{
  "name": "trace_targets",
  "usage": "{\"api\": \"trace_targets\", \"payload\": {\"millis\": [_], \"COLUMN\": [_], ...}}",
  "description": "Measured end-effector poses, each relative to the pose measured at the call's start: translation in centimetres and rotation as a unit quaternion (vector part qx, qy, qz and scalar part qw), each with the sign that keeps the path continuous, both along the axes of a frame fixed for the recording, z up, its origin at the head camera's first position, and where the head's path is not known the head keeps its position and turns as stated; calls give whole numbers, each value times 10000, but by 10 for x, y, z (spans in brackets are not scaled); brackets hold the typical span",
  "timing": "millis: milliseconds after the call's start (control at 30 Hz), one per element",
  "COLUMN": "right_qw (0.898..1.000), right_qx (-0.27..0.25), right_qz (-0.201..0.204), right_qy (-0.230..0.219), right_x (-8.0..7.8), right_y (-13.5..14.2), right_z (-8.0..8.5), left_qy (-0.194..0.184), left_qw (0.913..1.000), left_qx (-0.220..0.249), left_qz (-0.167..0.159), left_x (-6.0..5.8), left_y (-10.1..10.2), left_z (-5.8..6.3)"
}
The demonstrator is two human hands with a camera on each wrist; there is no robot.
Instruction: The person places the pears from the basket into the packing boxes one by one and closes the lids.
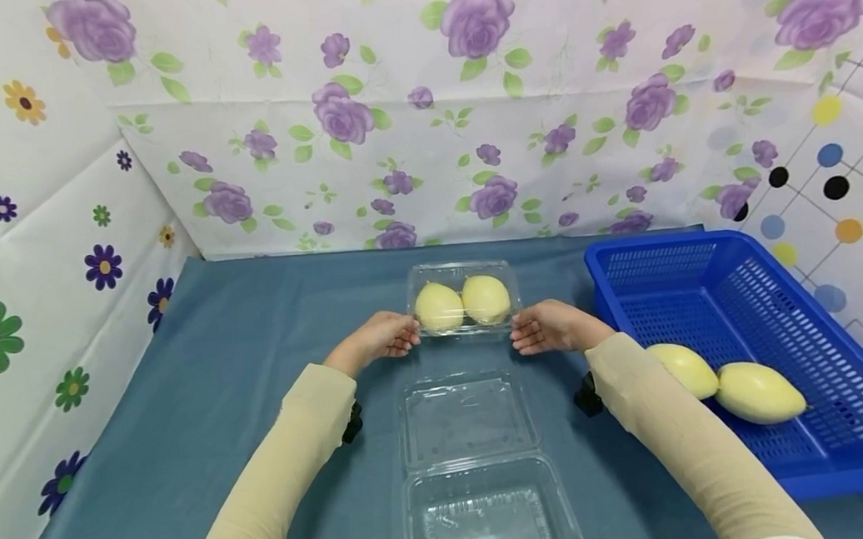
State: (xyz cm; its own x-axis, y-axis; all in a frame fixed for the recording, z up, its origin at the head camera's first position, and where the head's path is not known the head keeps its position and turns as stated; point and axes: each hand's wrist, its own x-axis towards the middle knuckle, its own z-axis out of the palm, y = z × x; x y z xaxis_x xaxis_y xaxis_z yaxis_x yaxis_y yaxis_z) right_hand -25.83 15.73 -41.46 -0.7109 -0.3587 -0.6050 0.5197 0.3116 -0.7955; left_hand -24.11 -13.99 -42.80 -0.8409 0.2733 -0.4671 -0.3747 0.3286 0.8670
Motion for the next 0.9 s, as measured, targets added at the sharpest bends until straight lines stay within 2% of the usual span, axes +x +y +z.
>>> {"api": "trace_targets", "payload": {"millis": [267, 500, 900], "right_qw": [9989, 9971, 9964], "right_qx": [165, 166, 206], "right_qz": [-417, -735, -813], "right_qy": [135, 120, 126], "right_x": [-5, -5, -7], "right_y": [-4, -9, -9], "right_z": [-5, -3, -3], "left_qy": [158, -11, 94], "left_qw": [9990, 9969, 9963], "left_qx": [229, 395, 457], "left_qz": [359, 683, 722], "left_x": [-3, -7, -9], "left_y": [10, 12, 10], "left_z": [-1, -5, -6]}}
